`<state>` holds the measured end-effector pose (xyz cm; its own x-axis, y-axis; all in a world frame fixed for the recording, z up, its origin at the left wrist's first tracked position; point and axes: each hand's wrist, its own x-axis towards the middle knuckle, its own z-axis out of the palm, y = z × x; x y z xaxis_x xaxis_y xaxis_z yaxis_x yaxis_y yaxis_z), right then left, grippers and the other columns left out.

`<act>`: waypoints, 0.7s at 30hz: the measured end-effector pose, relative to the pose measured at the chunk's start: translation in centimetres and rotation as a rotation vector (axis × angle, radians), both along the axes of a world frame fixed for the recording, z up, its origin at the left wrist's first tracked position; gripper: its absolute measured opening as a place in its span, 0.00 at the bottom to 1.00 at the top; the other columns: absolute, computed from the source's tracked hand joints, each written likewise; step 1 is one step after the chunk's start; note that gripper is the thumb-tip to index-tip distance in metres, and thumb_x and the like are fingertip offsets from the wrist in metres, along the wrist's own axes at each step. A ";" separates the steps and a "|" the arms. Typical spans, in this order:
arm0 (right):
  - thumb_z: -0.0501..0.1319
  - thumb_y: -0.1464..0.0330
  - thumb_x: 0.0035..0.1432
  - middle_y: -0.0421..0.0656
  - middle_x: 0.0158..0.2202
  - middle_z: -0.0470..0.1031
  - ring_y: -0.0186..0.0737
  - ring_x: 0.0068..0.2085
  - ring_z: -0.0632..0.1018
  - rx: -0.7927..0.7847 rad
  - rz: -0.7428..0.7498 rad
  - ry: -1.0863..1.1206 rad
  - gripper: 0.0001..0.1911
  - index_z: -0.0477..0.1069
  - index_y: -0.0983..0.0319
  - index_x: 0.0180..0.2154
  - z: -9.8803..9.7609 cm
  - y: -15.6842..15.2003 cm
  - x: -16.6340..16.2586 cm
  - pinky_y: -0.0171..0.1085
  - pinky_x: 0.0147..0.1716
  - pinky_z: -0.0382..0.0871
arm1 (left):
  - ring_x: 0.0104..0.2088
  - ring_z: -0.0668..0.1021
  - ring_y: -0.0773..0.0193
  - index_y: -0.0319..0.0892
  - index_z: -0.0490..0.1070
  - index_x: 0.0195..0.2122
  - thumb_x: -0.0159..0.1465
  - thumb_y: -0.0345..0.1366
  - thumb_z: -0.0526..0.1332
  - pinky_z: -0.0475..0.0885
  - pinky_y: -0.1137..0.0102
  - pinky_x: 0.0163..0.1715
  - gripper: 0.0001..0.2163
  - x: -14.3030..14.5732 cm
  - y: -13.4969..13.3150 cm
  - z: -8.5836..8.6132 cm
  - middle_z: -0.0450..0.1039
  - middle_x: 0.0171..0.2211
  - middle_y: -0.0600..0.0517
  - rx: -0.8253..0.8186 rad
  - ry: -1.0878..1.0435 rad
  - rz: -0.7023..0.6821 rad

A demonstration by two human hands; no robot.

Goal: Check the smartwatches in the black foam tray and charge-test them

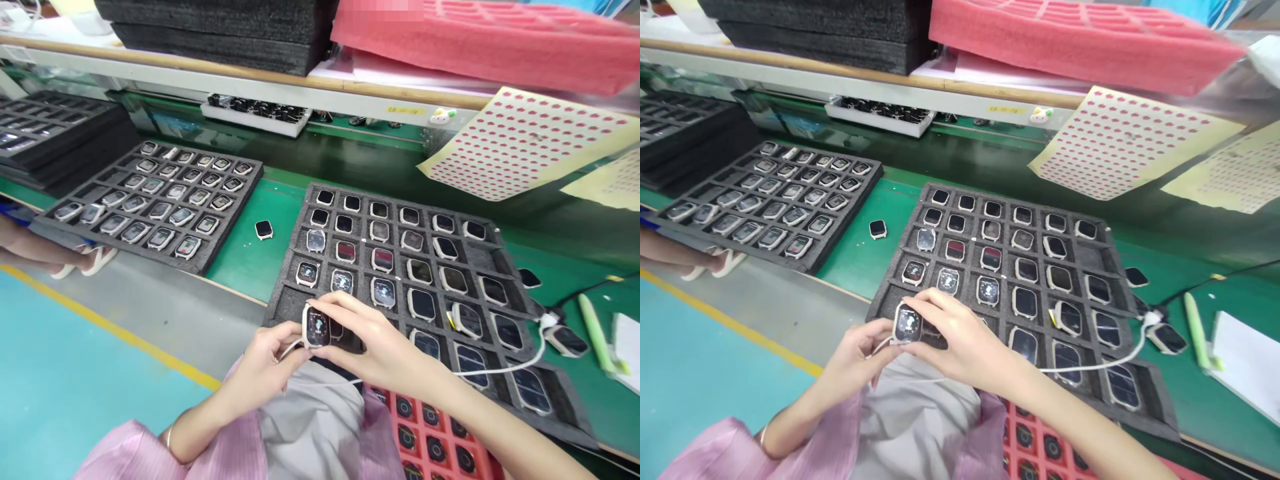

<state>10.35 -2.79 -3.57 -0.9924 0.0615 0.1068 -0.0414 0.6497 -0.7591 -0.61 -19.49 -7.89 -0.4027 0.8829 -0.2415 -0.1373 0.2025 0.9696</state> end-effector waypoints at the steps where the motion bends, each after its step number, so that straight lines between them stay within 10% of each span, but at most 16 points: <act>1: 0.62 0.68 0.59 0.47 0.48 0.68 0.44 0.48 0.72 -0.001 0.003 -0.015 0.22 0.63 0.59 0.55 0.1 0.1 0.0 0.42 0.48 0.70 | 0.14 0.63 0.76 0.40 0.73 0.41 0.61 0.33 0.60 0.61 0.81 0.10 0.09 0.1 0.0 0.0 0.71 0.25 0.55 -0.002 -0.001 0.000; 21: 0.64 0.70 0.56 0.46 0.42 0.68 0.41 0.40 0.74 0.031 -0.063 0.000 0.21 0.66 0.60 0.51 -0.4 -0.9 -0.5 0.39 0.40 0.72 | 0.13 0.59 0.78 0.38 0.70 0.32 0.58 0.38 0.63 0.53 0.78 0.13 0.08 0.6 0.5 0.3 0.68 0.21 0.57 0.005 -0.084 0.137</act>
